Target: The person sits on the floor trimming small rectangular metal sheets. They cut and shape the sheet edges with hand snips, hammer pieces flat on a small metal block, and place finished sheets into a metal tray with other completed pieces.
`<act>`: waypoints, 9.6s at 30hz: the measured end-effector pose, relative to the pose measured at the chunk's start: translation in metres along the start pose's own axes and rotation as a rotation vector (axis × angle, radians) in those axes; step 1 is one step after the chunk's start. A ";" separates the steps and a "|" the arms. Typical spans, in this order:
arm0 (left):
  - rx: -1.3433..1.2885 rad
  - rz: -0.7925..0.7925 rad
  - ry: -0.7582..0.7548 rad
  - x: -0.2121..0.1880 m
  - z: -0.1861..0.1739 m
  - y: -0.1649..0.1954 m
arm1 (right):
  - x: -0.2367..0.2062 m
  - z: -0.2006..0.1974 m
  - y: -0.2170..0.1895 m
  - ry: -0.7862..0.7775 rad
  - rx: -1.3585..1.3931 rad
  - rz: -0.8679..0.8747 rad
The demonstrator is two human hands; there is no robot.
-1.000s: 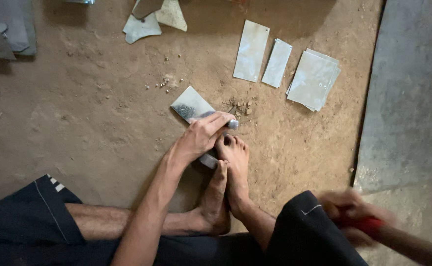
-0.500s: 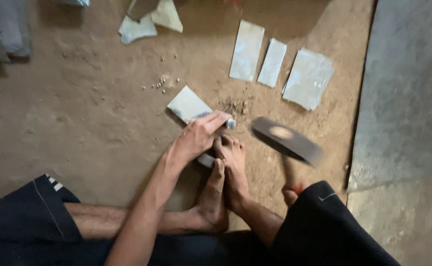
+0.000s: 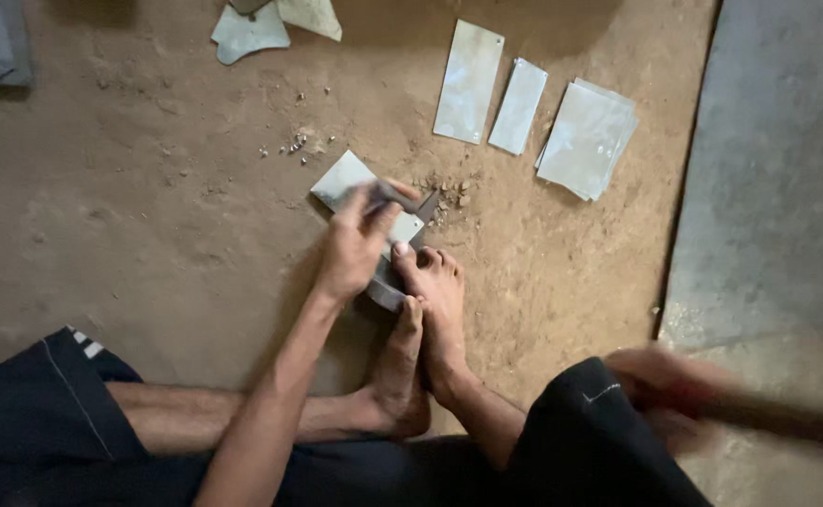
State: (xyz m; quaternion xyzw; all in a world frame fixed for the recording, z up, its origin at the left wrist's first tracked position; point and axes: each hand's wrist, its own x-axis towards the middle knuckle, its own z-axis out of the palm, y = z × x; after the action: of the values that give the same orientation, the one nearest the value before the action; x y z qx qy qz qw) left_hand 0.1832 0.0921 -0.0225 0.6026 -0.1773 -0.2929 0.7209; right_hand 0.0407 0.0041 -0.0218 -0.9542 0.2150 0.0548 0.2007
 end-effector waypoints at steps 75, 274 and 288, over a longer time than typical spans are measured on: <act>0.876 0.475 0.628 -0.026 -0.081 0.082 | 0.196 -0.063 -0.053 0.263 0.281 -0.354; 1.194 0.504 0.124 0.046 -0.143 0.074 | 0.262 -0.402 0.074 0.008 -0.592 -0.337; 1.322 0.671 0.301 0.071 -0.200 -0.064 | 0.559 -0.265 0.054 0.105 -0.368 -0.362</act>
State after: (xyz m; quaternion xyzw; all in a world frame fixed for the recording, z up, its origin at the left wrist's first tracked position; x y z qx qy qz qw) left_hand 0.3459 0.1940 -0.1337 0.8566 -0.3896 0.1953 0.2763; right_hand 0.5258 -0.3654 0.0944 -0.9991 0.0372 0.0067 0.0189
